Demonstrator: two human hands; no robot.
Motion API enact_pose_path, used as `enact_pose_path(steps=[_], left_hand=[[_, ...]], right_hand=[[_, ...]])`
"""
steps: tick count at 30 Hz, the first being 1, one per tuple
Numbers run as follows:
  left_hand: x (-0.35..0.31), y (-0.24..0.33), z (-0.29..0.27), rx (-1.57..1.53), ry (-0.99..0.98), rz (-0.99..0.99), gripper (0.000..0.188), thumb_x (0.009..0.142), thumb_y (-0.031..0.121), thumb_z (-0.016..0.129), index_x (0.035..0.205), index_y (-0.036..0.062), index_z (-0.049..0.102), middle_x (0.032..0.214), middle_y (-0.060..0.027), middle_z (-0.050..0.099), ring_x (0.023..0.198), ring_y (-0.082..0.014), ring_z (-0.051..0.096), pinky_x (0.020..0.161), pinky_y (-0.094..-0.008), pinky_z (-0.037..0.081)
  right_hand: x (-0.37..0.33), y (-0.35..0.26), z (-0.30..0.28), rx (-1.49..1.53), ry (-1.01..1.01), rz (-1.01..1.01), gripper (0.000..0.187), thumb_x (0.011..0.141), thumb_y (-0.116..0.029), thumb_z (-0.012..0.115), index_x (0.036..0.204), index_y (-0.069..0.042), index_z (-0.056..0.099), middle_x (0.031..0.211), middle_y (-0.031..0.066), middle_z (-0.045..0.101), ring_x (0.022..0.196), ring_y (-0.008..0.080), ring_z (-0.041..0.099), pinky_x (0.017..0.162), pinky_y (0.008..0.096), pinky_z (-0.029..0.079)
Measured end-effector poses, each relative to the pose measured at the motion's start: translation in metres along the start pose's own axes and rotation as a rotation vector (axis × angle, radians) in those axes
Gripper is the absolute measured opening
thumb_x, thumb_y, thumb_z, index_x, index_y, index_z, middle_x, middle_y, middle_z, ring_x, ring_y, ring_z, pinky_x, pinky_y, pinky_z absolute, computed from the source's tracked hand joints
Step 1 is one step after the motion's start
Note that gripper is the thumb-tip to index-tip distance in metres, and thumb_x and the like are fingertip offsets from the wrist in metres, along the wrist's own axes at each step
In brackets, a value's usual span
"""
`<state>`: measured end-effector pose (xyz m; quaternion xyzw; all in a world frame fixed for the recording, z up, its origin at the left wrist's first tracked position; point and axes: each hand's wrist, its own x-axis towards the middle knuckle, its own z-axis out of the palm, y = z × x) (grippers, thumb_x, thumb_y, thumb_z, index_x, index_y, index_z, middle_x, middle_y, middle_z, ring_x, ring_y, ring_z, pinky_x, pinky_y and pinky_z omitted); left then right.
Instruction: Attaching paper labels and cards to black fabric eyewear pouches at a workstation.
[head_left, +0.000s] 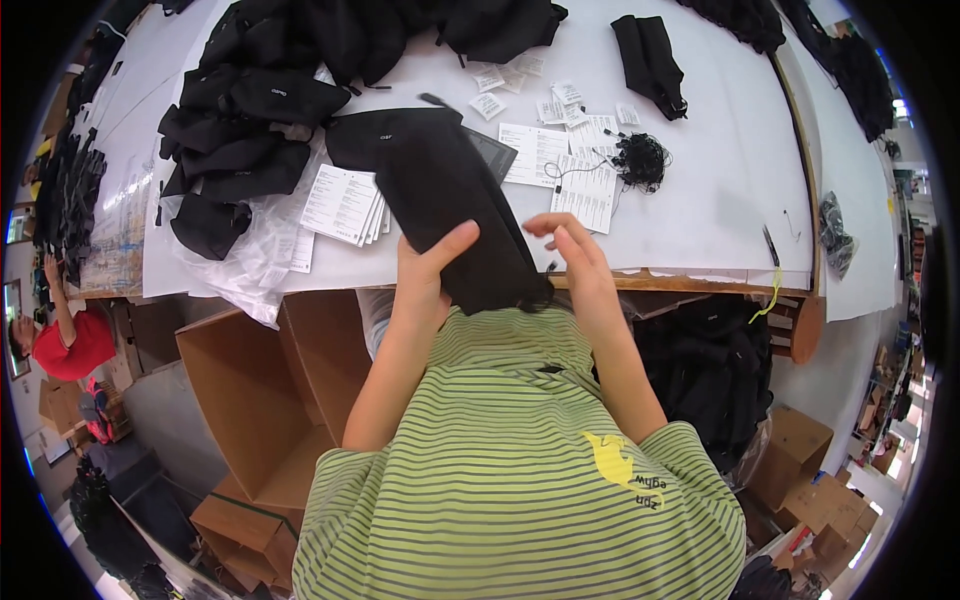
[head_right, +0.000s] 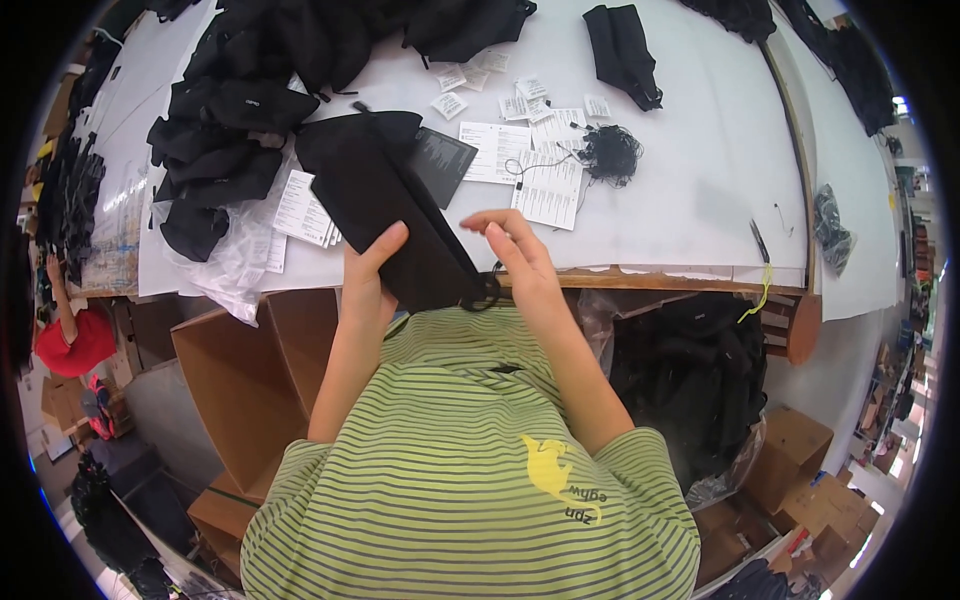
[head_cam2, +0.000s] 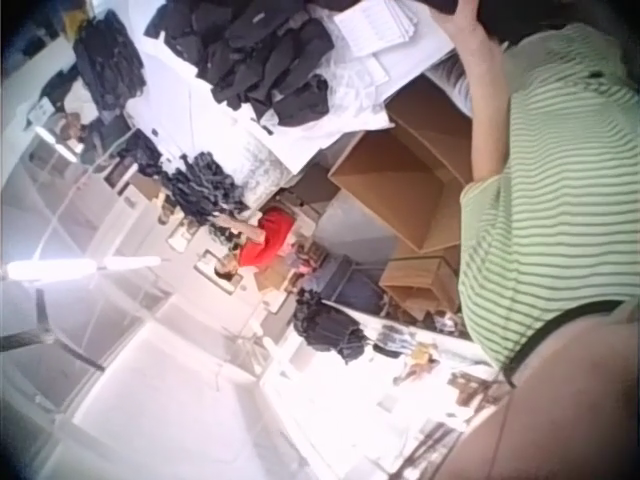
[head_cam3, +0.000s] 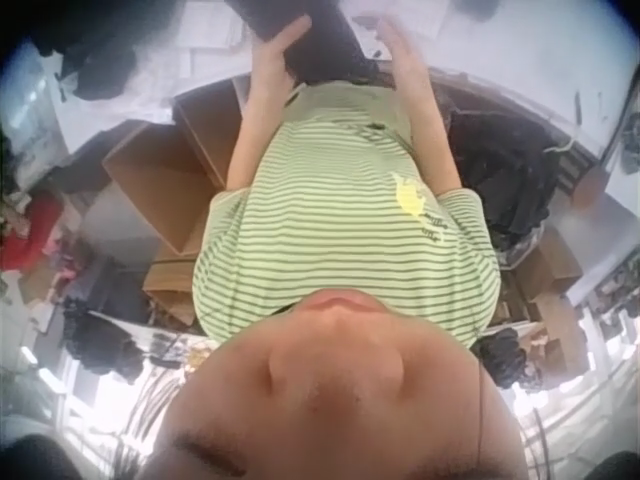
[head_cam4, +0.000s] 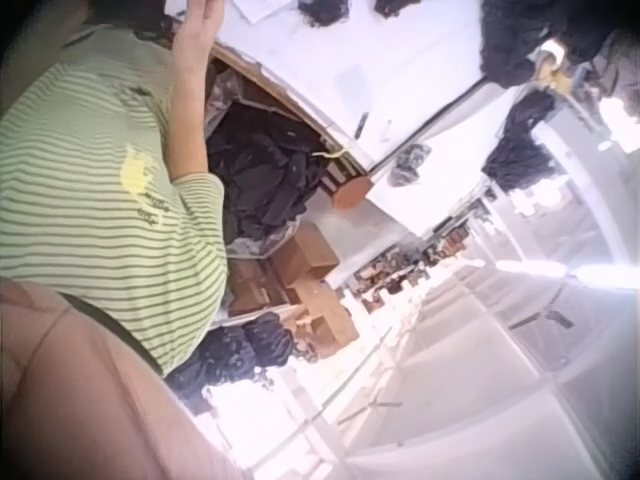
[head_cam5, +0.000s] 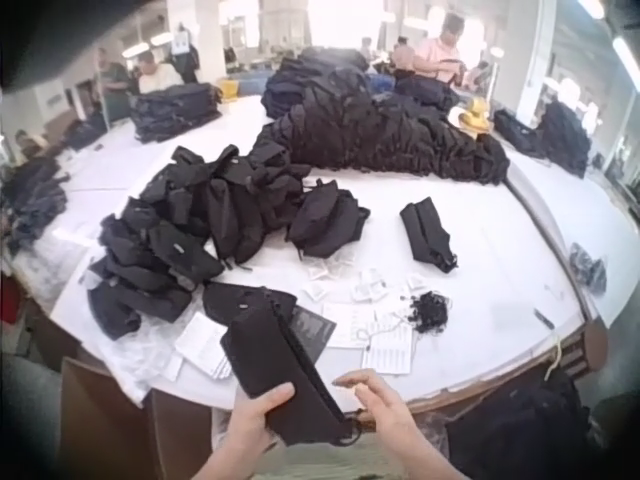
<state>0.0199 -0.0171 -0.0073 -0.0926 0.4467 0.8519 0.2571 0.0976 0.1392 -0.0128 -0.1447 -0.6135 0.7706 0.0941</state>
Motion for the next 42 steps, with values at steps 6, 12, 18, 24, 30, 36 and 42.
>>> enact_pose_path(steps=[6,12,18,24,30,36,42], left_hand=[[-0.012,-0.002,0.011,0.176,-0.245,-0.255,0.045,0.072,0.007,0.078,0.111,-0.0039,0.058,0.098,-0.0087,0.065,0.086,-0.0167,0.064,0.077,-0.0295,0.053],[-0.014,-0.001,0.014,0.167,-0.221,-0.266,0.043,0.074,0.007,0.076,0.111,-0.0041,0.057,0.099,-0.0093,0.065,0.085,-0.0166,0.064,0.076,-0.0293,0.053],[-0.01,0.003,0.011,0.081,-0.143,-0.277,0.044,0.076,0.008,0.074,0.114,-0.0047,0.055,0.099,-0.0101,0.063,0.085,-0.0165,0.064,0.076,-0.0287,0.053],[-0.011,0.004,0.011,0.195,-0.226,-0.27,0.045,0.075,0.009,0.075,0.113,-0.0047,0.055,0.1,-0.0105,0.064,0.085,-0.0166,0.064,0.076,-0.029,0.053],[-0.012,0.003,0.009,0.211,-0.23,-0.328,0.044,0.074,0.009,0.075,0.112,-0.0049,0.055,0.099,-0.0109,0.064,0.085,-0.0164,0.064,0.076,-0.0289,0.053],[-0.011,0.0,0.009,0.157,-0.145,-0.308,0.045,0.075,0.009,0.073,0.113,-0.0047,0.054,0.097,-0.0106,0.064,0.083,-0.0169,0.064,0.074,-0.0289,0.054],[-0.013,0.001,0.013,0.06,-0.148,-0.362,0.043,0.076,0.009,0.071,0.113,-0.0047,0.054,0.095,-0.0096,0.064,0.081,-0.0165,0.065,0.073,-0.0281,0.054]], right_hand=[[0.035,-0.023,-0.001,-0.111,-0.001,-0.277,0.028,0.095,-0.014,0.054,0.12,-0.003,0.061,0.112,0.0053,0.061,0.101,0.0128,0.054,0.087,0.0273,0.043],[0.041,-0.028,-0.007,-0.412,0.267,-0.547,0.015,0.075,-0.008,0.076,0.088,-0.006,0.07,0.096,0.0037,0.063,0.088,0.0146,0.057,0.067,0.0254,0.043],[0.037,-0.028,-0.007,-0.42,0.172,-0.336,0.014,0.08,-0.016,0.073,0.088,-0.006,0.067,0.085,0.002,0.062,0.078,0.0107,0.055,0.065,0.0248,0.042],[0.043,-0.015,-0.006,-0.012,-0.073,-0.021,0.022,0.092,-0.024,0.064,0.099,-0.004,0.067,0.086,-0.0018,0.06,0.077,0.0057,0.053,0.067,0.022,0.043],[0.043,-0.022,-0.006,-0.297,0.197,-0.4,0.016,0.082,-0.008,0.071,0.098,-0.006,0.067,0.09,-0.0002,0.064,0.071,0.0069,0.054,0.061,0.0204,0.042],[0.044,-0.022,-0.003,-0.464,0.188,-0.47,0.011,0.08,-0.003,0.069,0.088,-0.005,0.063,0.09,0.0019,0.063,0.069,0.0092,0.054,0.057,0.0216,0.041],[0.037,-0.028,0.005,-0.573,0.195,-0.739,0.015,0.079,0.006,0.063,0.089,-0.004,0.061,0.092,0.0057,0.062,0.063,0.0112,0.053,0.051,0.0218,0.04]])
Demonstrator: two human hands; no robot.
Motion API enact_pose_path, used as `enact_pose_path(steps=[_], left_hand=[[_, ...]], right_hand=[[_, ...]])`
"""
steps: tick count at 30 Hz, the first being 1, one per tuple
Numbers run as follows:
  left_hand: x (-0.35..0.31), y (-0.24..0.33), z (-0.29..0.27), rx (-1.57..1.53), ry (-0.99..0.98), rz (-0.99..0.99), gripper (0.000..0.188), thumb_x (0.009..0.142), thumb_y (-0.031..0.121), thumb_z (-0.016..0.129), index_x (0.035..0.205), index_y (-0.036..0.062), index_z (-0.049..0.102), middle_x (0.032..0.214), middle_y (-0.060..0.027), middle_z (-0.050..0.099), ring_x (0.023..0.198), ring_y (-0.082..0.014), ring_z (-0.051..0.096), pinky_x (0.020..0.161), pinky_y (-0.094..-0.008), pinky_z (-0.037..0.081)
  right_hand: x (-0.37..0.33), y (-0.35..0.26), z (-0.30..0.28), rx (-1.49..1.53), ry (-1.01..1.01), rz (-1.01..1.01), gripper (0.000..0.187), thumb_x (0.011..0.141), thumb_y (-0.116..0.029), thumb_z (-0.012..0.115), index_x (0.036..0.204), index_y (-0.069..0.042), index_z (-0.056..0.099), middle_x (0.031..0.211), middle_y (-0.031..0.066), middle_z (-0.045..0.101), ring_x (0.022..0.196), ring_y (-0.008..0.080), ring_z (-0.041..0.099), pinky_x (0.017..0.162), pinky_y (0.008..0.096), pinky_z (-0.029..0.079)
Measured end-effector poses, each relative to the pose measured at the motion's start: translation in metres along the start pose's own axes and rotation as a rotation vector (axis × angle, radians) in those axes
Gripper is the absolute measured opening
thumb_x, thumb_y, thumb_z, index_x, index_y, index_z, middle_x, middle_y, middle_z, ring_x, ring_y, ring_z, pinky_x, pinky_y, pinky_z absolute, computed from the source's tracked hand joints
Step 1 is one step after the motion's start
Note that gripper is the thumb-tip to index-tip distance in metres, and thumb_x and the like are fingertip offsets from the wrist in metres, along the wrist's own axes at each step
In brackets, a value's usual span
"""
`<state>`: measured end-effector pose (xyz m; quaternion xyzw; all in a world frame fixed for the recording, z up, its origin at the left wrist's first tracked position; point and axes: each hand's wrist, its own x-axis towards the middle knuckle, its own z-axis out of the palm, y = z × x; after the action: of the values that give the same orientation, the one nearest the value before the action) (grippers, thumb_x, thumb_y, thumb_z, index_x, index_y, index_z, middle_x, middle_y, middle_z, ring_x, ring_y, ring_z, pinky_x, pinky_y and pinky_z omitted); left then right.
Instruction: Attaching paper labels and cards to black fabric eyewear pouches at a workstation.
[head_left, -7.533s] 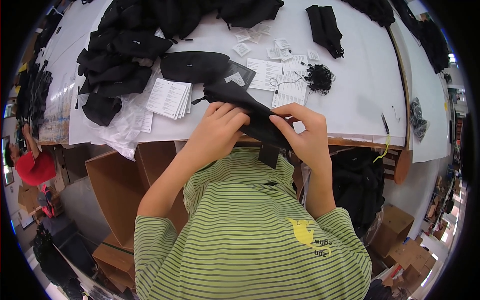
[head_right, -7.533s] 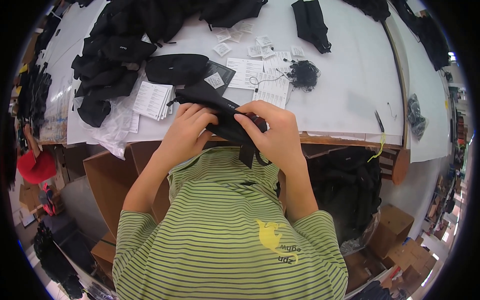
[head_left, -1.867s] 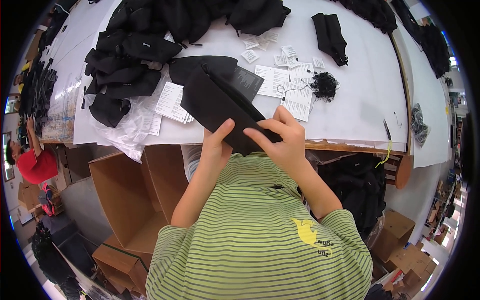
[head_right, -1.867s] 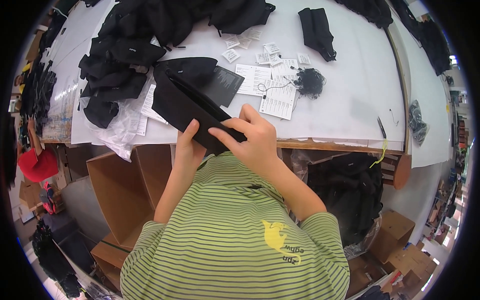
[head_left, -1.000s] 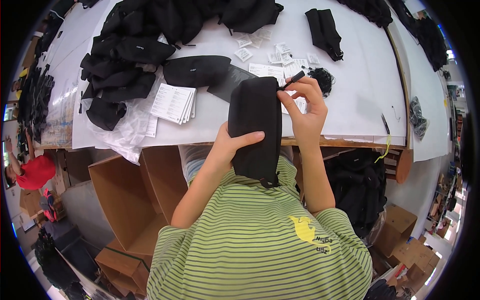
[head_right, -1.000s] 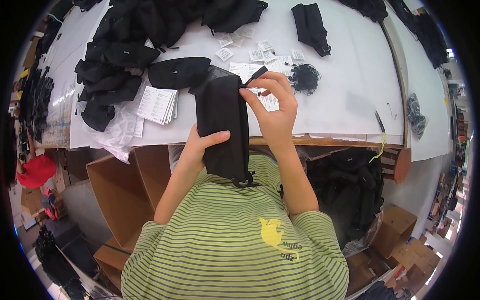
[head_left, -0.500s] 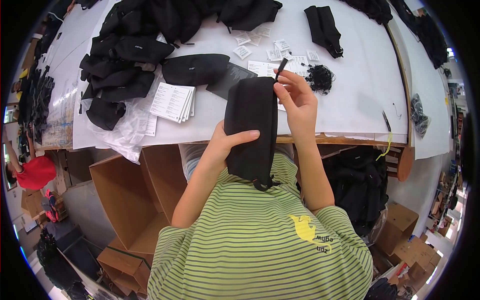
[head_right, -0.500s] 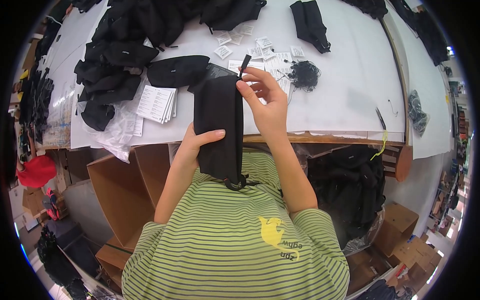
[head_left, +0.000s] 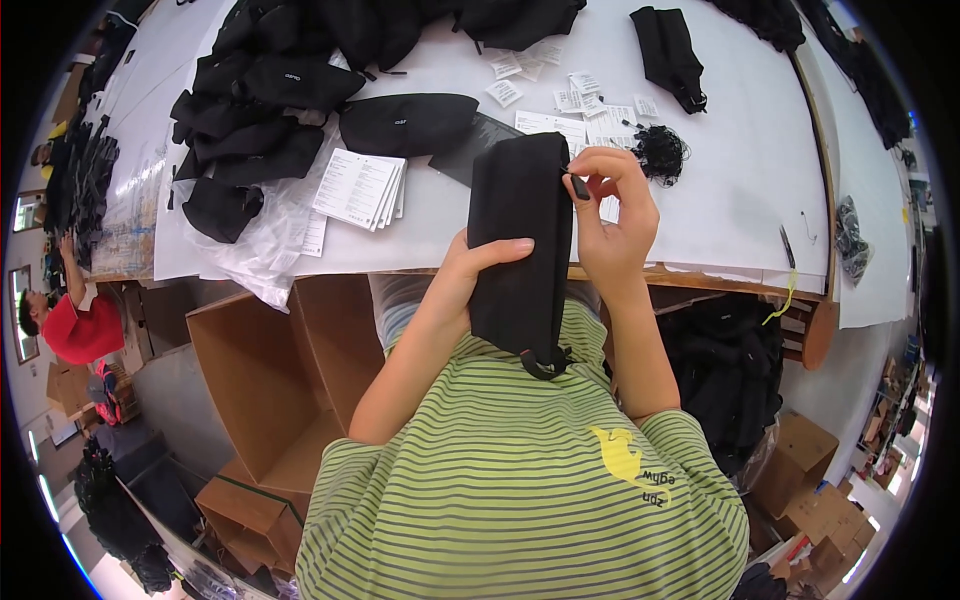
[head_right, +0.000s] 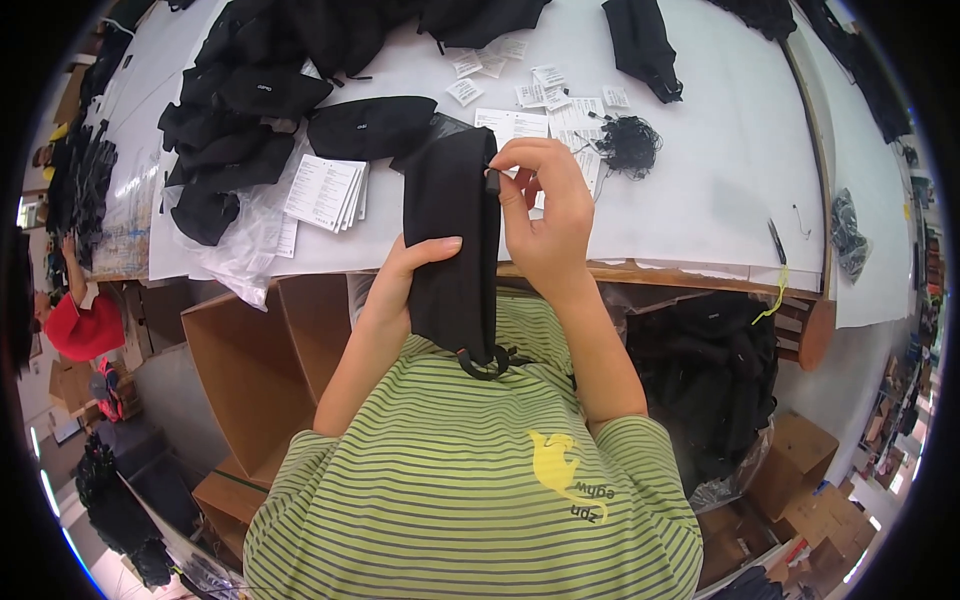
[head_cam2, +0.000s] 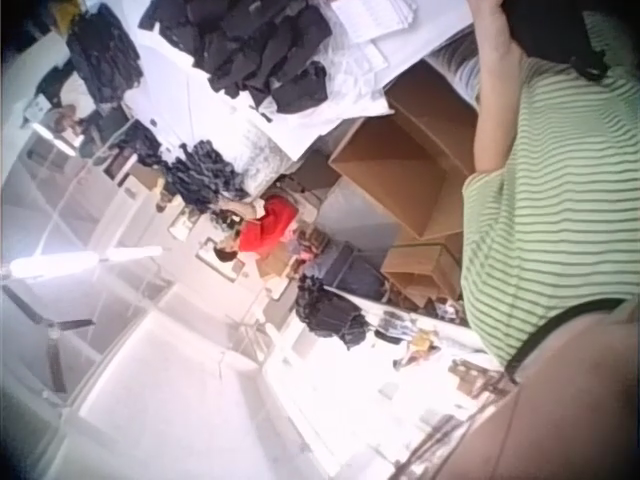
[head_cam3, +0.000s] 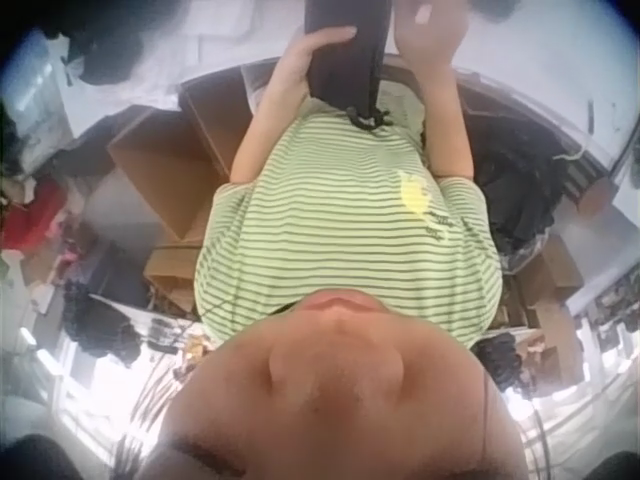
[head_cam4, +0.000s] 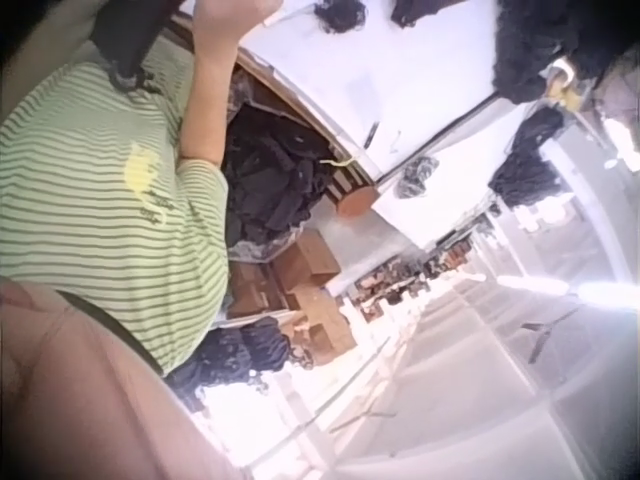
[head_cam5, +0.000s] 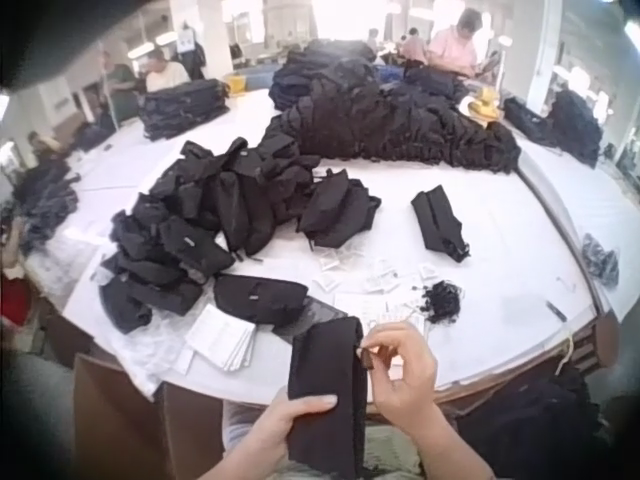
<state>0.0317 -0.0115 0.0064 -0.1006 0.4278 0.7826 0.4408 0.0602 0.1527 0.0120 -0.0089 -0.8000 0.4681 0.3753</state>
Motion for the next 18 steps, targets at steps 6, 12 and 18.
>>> enact_pose_path(steps=[6,12,18], left_hand=[[0.011,0.008,-0.03,-0.312,0.024,-0.104,0.028,0.083,0.013,0.065,0.106,-0.0026,0.061,0.092,-0.0096,0.068,0.078,-0.0187,0.067,0.07,-0.0302,0.056],[0.019,0.014,-0.049,-0.504,-0.161,-0.082,0.018,0.087,0.014,0.061,0.098,0.0,0.064,0.089,-0.0107,0.069,0.074,-0.0207,0.068,0.067,-0.032,0.057],[0.021,0.013,-0.051,-0.537,-0.016,-0.081,0.027,0.091,0.025,0.054,0.098,-0.0013,0.06,0.079,-0.0163,0.063,0.061,-0.0237,0.063,0.055,-0.0327,0.057]], right_hand=[[-0.012,-0.028,-0.006,0.197,-0.316,0.115,0.02,0.075,0.012,0.062,0.089,-0.002,0.059,0.089,0.0067,0.062,0.068,0.0092,0.052,0.057,0.0201,0.04],[-0.019,-0.045,-0.007,0.42,-0.581,0.27,0.019,0.076,0.011,0.063,0.09,-0.001,0.059,0.088,0.0074,0.062,0.071,0.0099,0.055,0.06,0.02,0.041],[-0.019,-0.052,-0.01,0.475,-0.664,0.343,0.017,0.078,0.009,0.064,0.091,-0.001,0.059,0.089,0.0072,0.061,0.074,0.0121,0.056,0.063,0.0213,0.042]])
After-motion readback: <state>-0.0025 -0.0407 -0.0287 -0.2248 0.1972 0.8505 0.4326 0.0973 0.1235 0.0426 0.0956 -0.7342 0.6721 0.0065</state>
